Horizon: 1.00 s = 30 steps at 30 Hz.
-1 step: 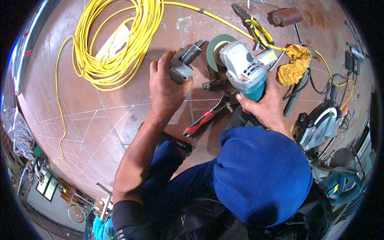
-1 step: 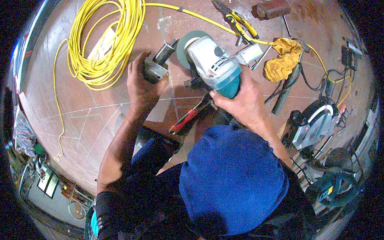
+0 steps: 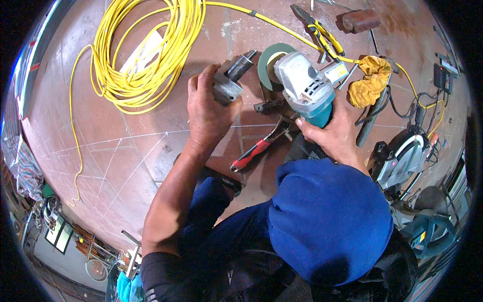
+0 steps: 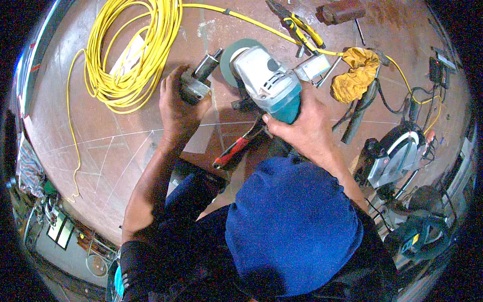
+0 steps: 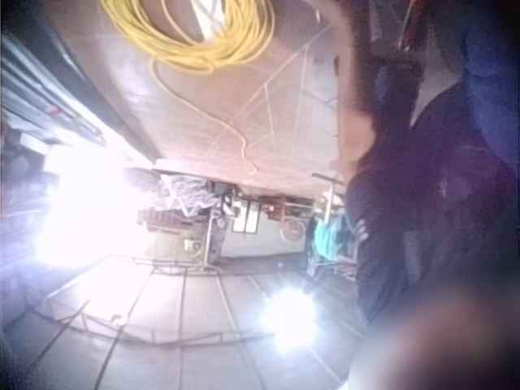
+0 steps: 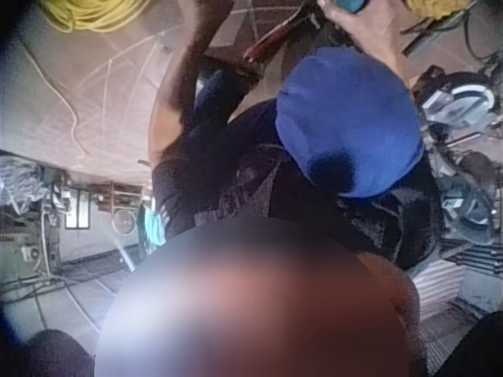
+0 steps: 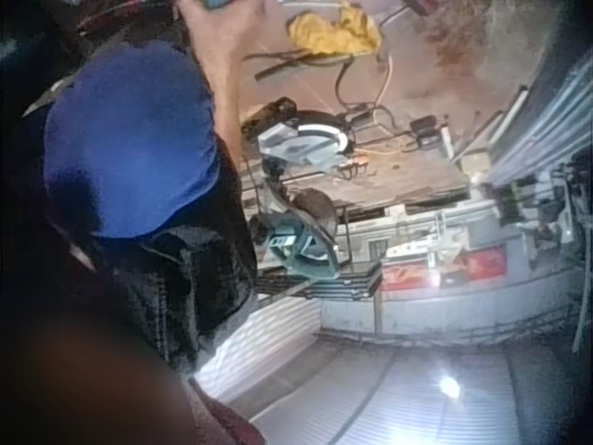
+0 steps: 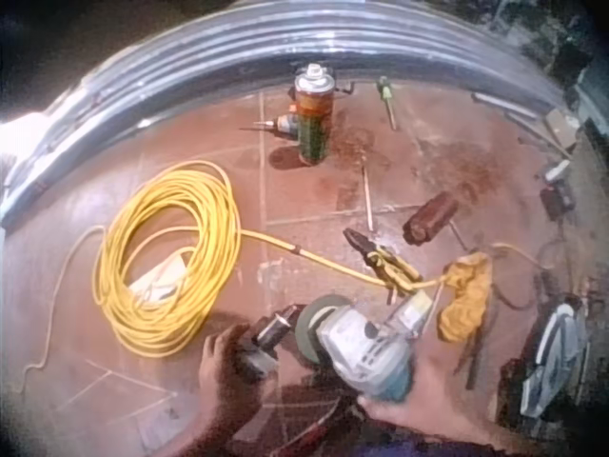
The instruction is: The person assembles a small metal part using an Allen key and then grinds its surface with an angle grinder. The person tightens screws, adjusts components, and smooths the metal surface while seated on the floor.
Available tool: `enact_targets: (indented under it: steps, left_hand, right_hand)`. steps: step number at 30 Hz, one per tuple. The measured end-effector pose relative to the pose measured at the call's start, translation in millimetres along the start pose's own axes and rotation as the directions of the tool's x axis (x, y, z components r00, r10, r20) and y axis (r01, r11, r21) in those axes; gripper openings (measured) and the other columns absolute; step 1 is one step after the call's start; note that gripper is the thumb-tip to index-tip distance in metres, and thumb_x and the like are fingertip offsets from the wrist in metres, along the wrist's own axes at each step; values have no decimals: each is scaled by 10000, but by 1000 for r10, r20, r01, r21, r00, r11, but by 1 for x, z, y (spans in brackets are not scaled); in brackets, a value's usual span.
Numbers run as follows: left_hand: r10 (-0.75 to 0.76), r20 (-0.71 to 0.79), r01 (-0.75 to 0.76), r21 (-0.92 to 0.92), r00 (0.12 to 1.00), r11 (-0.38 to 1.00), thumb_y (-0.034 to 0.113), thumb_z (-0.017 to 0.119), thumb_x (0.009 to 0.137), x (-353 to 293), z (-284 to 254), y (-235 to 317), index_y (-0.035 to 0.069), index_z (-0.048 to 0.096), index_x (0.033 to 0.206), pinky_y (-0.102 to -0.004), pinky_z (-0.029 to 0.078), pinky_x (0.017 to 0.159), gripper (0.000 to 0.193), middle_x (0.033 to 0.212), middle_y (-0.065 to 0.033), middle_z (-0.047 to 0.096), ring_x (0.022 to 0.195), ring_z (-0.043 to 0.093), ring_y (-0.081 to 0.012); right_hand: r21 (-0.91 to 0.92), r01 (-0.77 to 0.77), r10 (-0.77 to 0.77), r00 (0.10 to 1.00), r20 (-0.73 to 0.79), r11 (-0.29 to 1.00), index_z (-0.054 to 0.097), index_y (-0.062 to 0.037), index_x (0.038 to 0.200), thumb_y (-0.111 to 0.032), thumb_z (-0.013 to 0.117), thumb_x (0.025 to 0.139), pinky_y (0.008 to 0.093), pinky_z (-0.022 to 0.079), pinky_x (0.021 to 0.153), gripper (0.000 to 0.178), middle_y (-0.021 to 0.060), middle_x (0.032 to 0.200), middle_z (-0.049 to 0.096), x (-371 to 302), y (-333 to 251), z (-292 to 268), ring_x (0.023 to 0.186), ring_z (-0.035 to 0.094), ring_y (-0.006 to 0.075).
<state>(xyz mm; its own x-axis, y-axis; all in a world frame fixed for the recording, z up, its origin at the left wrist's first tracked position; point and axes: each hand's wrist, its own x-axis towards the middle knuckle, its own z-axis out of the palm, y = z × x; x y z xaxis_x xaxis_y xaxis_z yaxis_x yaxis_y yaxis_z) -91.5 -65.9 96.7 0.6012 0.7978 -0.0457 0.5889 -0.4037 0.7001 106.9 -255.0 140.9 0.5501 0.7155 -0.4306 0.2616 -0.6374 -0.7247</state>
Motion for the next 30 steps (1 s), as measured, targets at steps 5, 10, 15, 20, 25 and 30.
enact_targets:
  steps: [5,10,15,20,25,30]
  left_hand:
    - [-22,2,22,-36,1000,999,92,829,686,-2,1,-3,66,558,1319,-464,527,934,689,1174,-213,591,1085,611,-409]
    - [-59,29,62,-85,998,994,104,835,685,-1,0,1,61,563,1315,-460,529,935,688,1164,-208,602,1083,623,-400]
    - [-54,49,58,-77,997,995,135,852,676,-3,0,0,51,561,1317,-459,531,933,709,1151,-206,616,1081,631,-391]
    - [-119,71,131,-199,990,971,151,864,673,-4,3,-7,48,567,1312,-440,534,931,713,1153,-195,634,1068,644,-366]
    - [-115,77,132,-268,990,954,154,880,670,-6,5,-15,34,569,1299,-383,535,937,712,1147,-171,658,1041,672,-298]
    - [-215,182,277,-477,960,834,117,872,681,-9,6,-16,27,553,1320,-345,529,933,719,1136,-129,662,1035,652,-209]
  right_hand:
    - [-71,51,-51,999,3,996,479,44,1370,-353,886,704,483,557,894,875,282,1106,696,2,-3,4,1047,694,445]
    - [-119,40,-39,999,9,992,470,43,1390,-399,878,708,499,554,905,910,292,1118,692,8,-8,8,1059,687,458]
    - [-154,-37,43,998,36,987,500,43,1357,-296,886,716,425,534,956,822,229,1187,689,7,-12,7,1092,689,337]
    - [-131,-10,15,999,39,991,487,56,1372,-302,886,715,426,537,941,848,237,1176,690,8,-14,8,1079,694,346]
    - [-130,-39,44,998,40,991,484,55,1370,-301,885,717,425,538,939,845,241,1174,690,7,-13,7,1083,694,351]
    - [-111,-24,29,999,44,993,484,47,1373,-290,882,720,417,534,954,836,231,1200,687,8,-11,7,1098,689,336]
